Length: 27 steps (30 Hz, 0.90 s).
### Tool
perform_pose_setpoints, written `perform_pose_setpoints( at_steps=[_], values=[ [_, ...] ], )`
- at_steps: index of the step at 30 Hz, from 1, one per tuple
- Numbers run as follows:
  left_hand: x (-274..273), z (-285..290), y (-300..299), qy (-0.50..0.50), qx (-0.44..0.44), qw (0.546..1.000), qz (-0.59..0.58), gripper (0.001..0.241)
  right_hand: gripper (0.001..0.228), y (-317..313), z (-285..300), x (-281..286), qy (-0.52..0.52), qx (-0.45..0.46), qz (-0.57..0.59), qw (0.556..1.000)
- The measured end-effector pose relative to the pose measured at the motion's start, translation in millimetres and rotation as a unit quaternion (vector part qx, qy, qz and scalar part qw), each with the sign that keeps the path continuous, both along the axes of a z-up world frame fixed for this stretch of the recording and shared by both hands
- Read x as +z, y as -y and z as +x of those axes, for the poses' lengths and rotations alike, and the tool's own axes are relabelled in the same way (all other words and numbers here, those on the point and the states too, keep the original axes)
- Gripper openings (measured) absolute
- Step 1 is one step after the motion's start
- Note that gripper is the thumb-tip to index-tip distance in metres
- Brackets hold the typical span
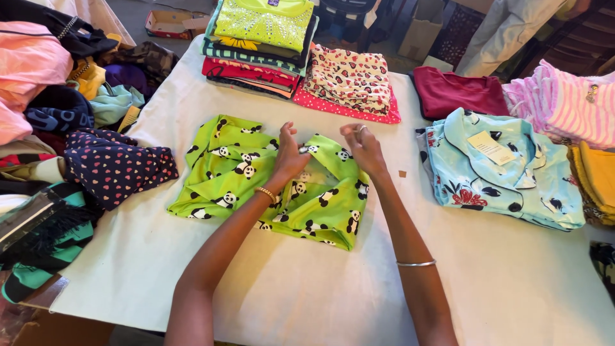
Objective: Fold various pieces of clothing, including a pink striped top and a green panda-print shirt, and stack them neatly on a table.
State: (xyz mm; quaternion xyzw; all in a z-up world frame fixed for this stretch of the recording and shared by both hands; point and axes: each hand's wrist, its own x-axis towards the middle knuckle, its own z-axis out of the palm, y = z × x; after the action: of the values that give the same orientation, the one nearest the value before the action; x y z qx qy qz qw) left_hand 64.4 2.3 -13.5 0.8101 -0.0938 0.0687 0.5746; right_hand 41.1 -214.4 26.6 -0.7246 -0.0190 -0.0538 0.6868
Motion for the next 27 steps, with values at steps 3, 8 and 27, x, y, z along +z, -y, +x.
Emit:
perform_pose_setpoints(
  at_steps=[3, 8, 27],
  values=[
    [-27, 30, -5, 0.031, 0.003, 1.0, -0.003, 0.096, 0.037, -7, -21, 26, 0.108, -0.035, -0.249, 0.962],
    [1, 23, -15, -0.122, -0.008, 0.988, -0.098, 0.06, 0.044, -20, -41, 49, 0.062, -0.003, -0.401, 0.914],
    [11, 20, -37, -0.059, -0.026, 0.952, 0.301, 0.078, 0.058, -42, -114, 108, 0.122, 0.054, -0.456, 0.88]
  ],
)
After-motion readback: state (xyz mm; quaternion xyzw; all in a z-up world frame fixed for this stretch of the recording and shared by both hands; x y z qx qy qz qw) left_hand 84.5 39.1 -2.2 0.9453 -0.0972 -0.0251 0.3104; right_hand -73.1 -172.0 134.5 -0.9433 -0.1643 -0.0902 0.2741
